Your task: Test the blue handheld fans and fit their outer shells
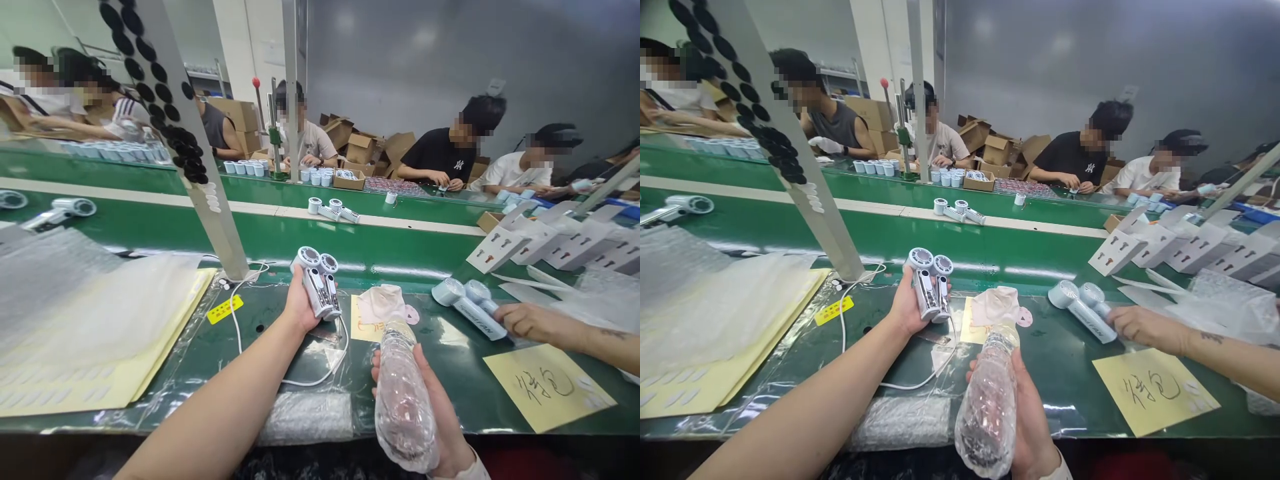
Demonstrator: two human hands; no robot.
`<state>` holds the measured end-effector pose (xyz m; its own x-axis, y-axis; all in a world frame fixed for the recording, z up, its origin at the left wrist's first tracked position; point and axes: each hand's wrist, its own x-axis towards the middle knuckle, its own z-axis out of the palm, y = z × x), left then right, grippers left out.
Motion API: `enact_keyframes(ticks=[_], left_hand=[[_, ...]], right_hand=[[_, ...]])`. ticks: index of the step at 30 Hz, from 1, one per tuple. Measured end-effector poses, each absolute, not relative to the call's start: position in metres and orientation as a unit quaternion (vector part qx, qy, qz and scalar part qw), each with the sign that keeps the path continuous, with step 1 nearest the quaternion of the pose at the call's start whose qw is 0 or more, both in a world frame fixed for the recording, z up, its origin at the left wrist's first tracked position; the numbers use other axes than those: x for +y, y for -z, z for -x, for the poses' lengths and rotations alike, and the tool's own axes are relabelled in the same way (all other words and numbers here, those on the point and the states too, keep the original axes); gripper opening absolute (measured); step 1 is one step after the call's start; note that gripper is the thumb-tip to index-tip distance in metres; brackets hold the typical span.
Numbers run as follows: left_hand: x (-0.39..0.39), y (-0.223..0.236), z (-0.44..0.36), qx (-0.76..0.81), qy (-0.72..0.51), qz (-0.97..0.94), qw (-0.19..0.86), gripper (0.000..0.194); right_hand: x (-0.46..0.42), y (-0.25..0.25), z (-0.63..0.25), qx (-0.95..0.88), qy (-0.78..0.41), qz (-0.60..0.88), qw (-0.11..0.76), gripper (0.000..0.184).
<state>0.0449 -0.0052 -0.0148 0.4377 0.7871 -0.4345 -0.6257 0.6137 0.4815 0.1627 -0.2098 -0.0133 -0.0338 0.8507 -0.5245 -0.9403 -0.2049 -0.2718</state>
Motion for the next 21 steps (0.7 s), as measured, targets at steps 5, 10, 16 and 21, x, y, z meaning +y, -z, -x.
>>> enact_keyframes(ticks=[5,10,16,21], left_hand=[[-0.005,0.017,-0.045,0.318,-0.423,-0.127,0.839,0.060],[-0.004,0.018,-0.045,0.316,-0.419,-0.127,0.842,0.059],[-0.003,0.028,-0.048,0.288,-0.416,-0.113,0.855,0.058],[-0.009,0.040,-0.055,0.216,-0.423,-0.109,0.873,0.060]], right_hand=[[-0.208,0.014,-0.163,0.058,-0.711,0.318,0.625,0.045],[-0.207,0.013,-0.157,0.075,-0.694,0.337,0.632,0.050],[-0.200,0.015,-0.156,0.062,-0.692,0.385,0.608,0.049],[-0.156,-0.009,-0.146,-0.159,-0.654,0.424,0.607,0.048]])
